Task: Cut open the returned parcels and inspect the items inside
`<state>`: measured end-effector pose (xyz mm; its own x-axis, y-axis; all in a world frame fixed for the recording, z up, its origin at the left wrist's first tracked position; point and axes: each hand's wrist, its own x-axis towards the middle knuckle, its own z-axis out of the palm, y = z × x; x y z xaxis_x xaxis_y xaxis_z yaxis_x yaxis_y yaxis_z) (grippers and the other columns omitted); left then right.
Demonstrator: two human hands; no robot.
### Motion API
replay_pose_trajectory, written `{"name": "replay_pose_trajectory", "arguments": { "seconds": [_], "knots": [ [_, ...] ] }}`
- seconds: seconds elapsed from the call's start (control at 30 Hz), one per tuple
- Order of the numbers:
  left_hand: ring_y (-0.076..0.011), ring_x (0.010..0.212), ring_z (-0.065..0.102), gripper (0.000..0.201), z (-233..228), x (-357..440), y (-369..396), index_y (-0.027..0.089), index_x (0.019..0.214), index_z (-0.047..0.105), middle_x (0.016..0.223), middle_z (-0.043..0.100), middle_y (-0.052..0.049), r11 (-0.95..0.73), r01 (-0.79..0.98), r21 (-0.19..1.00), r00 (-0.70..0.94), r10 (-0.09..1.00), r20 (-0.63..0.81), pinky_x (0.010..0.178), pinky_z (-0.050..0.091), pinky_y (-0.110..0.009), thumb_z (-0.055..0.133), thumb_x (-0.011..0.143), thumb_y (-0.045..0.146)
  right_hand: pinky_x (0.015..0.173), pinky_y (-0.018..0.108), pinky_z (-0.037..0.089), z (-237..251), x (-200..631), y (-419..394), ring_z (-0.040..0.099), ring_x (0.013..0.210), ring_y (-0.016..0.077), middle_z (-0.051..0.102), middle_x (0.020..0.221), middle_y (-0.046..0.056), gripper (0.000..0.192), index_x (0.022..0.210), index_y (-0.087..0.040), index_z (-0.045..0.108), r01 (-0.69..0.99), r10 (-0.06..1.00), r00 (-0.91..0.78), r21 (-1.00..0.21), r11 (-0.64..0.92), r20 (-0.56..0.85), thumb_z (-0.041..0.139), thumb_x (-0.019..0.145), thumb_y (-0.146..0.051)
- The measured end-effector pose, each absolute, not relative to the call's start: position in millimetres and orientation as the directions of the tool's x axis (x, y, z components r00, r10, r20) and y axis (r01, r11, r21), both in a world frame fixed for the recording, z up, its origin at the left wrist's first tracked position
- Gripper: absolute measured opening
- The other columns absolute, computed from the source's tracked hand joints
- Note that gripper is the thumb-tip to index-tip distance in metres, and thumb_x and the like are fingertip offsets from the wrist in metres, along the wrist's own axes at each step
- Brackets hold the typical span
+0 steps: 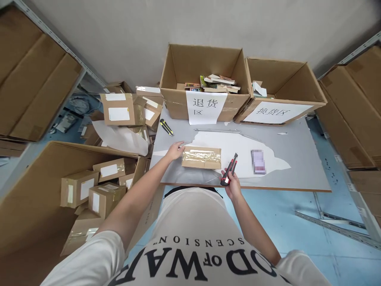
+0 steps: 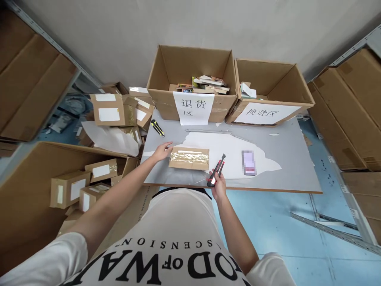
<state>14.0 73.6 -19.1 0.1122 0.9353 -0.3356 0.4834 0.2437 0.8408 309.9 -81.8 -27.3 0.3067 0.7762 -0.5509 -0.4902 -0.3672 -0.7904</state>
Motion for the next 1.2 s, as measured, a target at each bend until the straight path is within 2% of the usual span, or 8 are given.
{"name": "replay_pose_trajectory", "arguments": {
  "seconds": [0.1, 0.23, 0.43, 0.53, 0.7, 0.9, 1.0, 1.2],
  "knots": [
    [-0.0199, 0.079, 0.065, 0.057, -26, 3, 81, 0.016, 0.125, 0.059, 0.098, 0.068, -0.01, 0.366, 0.404, 0.838, 0.168, 0.871, -0.462, 0.077, 0.051, -0.038, 0.061, 0.078, 0.047, 0.069, 0.041, 0.06, -29, 298, -83, 0.063, 0.105, 0.0234, 0.06, 0.121, 0.0, 0.04, 0.105, -0.033, 0.055, -0.544, 0.781, 0.22, -0.739, -0.399, -0.584, 0.071, 0.072, -0.048],
    [-0.0121, 0.064, 0.06, 0.052, -33, 4, 79, 0.017, 0.117, 0.064, 0.075, 0.066, -0.003, 0.449, 0.292, 0.844, 0.215, 0.829, -0.516, 0.066, 0.05, -0.029, 0.066, 0.075, 0.049, 0.074, 0.039, 0.06, -31, 289, -82, 0.063, 0.107, 0.0219, 0.062, 0.119, 0.001, 0.042, 0.104, -0.031, 0.054, -0.509, 0.805, 0.228, -0.772, -0.381, -0.547, 0.07, 0.072, -0.051],
    [-0.01, 0.062, 0.059, 0.051, -35, 5, 72, 0.016, 0.109, 0.068, 0.075, 0.067, -0.001, 0.502, 0.157, 0.851, 0.208, 0.825, -0.525, 0.068, 0.052, -0.029, 0.074, 0.069, 0.047, 0.078, 0.032, 0.057, -36, 291, -72, 0.067, 0.1, 0.0186, 0.068, 0.107, 0.003, 0.045, 0.104, -0.026, 0.056, -0.479, 0.829, 0.292, -0.823, -0.306, -0.478, 0.073, 0.069, -0.049],
    [-0.0107, 0.063, 0.06, 0.05, -33, 3, 61, 0.015, 0.107, 0.069, 0.076, 0.069, -0.002, 0.514, 0.098, 0.852, 0.188, 0.832, -0.523, 0.072, 0.053, -0.031, 0.077, 0.066, 0.044, 0.076, 0.033, 0.056, -32, 303, -54, 0.067, 0.098, 0.0203, 0.069, 0.104, 0.005, 0.045, 0.104, -0.025, 0.056, -0.408, 0.846, 0.278, -0.853, -0.324, -0.454, 0.072, 0.07, -0.049],
    [-0.0161, 0.079, 0.066, 0.051, -32, 10, 27, 0.014, 0.107, 0.069, 0.09, 0.073, -0.006, 0.507, -0.041, 0.861, 0.099, 0.86, -0.501, 0.081, 0.055, -0.034, 0.08, 0.064, 0.039, 0.066, 0.032, 0.056, -16, 327, 9, 0.067, 0.078, 0.0183, 0.069, 0.086, 0.005, 0.035, 0.092, -0.021, 0.055, -0.262, 0.863, 0.217, -0.879, -0.399, -0.457, 0.071, 0.072, -0.045],
    [-0.0181, 0.087, 0.068, 0.045, -39, 41, -21, 0.014, 0.105, 0.07, 0.09, 0.074, -0.004, 0.523, -0.266, 0.81, -0.087, 0.824, -0.56, 0.088, 0.055, -0.036, 0.081, 0.065, 0.031, 0.05, 0.024, 0.046, 1, 324, 92, 0.054, 0.053, 0.0116, 0.059, 0.064, 0.0, 0.017, 0.085, -0.018, 0.054, -0.019, 0.876, 0.099, -0.881, -0.473, -0.473, 0.065, 0.08, -0.03],
    [-0.0189, 0.087, 0.069, 0.043, -44, 61, -41, 0.014, 0.103, 0.07, 0.088, 0.074, -0.004, 0.54, -0.304, 0.785, -0.105, 0.799, -0.591, 0.089, 0.055, -0.037, 0.081, 0.065, 0.03, 0.047, 0.023, 0.041, 1, 312, 120, 0.05, 0.05, 0.0105, 0.057, 0.06, -0.002, 0.013, 0.086, -0.018, 0.055, 0.026, 0.876, 0.072, -0.877, -0.48, -0.478, 0.064, 0.08, -0.026],
    [-0.0189, 0.082, 0.07, 0.035, -48, 77, -53, 0.014, 0.097, 0.072, 0.084, 0.074, -0.005, 0.583, -0.302, 0.754, -0.091, 0.77, -0.631, 0.088, 0.056, -0.038, 0.08, 0.066, 0.029, 0.049, 0.023, 0.042, -9, 290, 139, 0.051, 0.054, 0.0108, 0.057, 0.063, -0.003, 0.014, 0.091, -0.018, 0.054, 0.084, 0.883, 0.04, -0.879, -0.469, -0.468, 0.06, 0.081, -0.025]
  ]
}}
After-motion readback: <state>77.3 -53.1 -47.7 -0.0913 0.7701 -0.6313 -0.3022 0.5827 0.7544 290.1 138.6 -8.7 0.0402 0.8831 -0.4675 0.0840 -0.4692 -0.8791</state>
